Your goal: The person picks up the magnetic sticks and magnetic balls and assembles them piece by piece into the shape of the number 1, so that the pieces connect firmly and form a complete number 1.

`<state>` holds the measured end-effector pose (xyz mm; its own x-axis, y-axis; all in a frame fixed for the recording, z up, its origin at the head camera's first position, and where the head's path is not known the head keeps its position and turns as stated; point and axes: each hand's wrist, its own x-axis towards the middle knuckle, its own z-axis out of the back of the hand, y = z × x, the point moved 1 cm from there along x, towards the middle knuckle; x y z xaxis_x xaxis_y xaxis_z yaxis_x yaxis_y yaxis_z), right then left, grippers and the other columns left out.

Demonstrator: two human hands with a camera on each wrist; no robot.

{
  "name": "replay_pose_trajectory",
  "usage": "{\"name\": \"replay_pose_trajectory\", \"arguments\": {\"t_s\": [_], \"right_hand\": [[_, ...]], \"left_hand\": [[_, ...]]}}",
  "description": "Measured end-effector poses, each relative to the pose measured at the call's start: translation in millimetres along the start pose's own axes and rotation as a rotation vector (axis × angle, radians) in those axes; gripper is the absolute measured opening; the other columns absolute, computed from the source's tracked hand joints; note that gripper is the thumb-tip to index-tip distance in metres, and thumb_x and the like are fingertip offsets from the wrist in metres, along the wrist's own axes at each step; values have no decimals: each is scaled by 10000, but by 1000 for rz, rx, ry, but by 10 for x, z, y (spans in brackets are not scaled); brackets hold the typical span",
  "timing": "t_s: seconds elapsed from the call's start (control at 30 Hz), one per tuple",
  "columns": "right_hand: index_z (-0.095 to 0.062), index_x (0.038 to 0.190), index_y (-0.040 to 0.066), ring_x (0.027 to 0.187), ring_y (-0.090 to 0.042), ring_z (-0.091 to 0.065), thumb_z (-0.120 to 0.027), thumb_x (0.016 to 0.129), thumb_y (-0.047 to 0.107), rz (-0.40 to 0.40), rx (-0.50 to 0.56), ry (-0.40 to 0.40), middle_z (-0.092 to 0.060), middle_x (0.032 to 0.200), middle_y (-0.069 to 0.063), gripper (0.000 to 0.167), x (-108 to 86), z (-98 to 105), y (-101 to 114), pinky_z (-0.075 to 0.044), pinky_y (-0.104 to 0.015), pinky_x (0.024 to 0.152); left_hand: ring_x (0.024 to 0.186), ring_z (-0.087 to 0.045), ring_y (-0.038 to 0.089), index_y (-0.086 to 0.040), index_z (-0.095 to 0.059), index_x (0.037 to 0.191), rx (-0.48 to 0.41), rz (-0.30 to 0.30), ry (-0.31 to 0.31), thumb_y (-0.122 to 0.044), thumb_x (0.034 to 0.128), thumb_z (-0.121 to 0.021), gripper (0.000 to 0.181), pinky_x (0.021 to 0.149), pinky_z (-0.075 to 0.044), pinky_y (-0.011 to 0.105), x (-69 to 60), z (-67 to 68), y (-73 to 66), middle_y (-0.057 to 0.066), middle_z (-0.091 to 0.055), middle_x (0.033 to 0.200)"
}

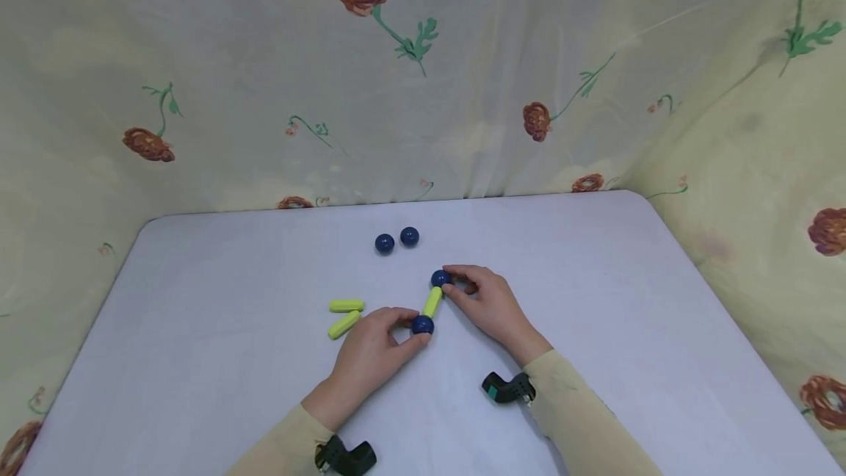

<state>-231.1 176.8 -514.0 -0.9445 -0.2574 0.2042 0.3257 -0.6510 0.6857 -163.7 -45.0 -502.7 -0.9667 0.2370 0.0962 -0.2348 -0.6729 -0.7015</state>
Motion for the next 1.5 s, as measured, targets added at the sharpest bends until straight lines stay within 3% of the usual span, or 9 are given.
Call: {"name": "replay_pose_trajectory", "arguments": {"t_s": [0.47,0.7,0.83,1.07,1.23,1.33,1.5], "right_hand": [[-670,1268,225,878,-70,-598,-666,948,385,-18,40,-19,-665,1116,69,358,12,-80,14,-508,-314,767],[-675,1256,247,873,-55,-599,-682,938,380,-22,35,-27,-662,1082,88,345,24,-128,11,-506,-301,768],[-677,1252,243,875,-50,-604,-686,938,372,-20,39,-26,-663,1088,89,340,26,-117,4,-510,-300,769],[-675,1253,233,873,-49,-600,-682,943,366,-19,18,-20,-659,1081,83,338,29,-84,-17,-507,-293,767],[-677,1250,228,865,-57,-600,-687,943,350,-14,9,-29,-659,1078,76,331,19,-48,-28,-508,-298,758],[-677,1251,224,866,-62,-600,-689,943,345,-16,8,-35,-662,1084,70,331,7,-28,-38,-508,-301,758],[-670,1264,215,877,-70,-597,-684,946,343,-29,8,-41,-664,1107,60,343,3,-9,-43,-505,-305,767]], "left_hand": [[621,-529,15,-176,-680,1208,3,36,7,-428,847,-775,450,568,-460,225,-56,71,27,-71,-674,1045],[659,-572,34,-193,-663,1211,-79,88,19,-360,849,-791,419,589,-492,244,-127,212,55,-64,-633,1122],[665,-573,63,-204,-674,1155,-113,95,-32,-319,837,-809,364,597,-496,266,-180,336,73,-79,-622,1066],[730,-575,91,-152,-691,1075,-131,46,-152,-227,825,-825,293,665,-499,278,-275,545,221,-7,-637,978],[814,-577,123,-136,-690,1035,-68,25,-249,-191,802,-843,284,730,-490,320,-300,637,361,-8,-639,971],[906,-552,185,-129,-691,1020,-1,43,-287,-205,802,-842,276,795,-439,372,-304,659,433,0,-628,1003],[1020,-522,256,-109,-702,1037,13,114,-274,-238,811,-831,290,872,-388,425,-306,651,525,42,-617,1067]]}}
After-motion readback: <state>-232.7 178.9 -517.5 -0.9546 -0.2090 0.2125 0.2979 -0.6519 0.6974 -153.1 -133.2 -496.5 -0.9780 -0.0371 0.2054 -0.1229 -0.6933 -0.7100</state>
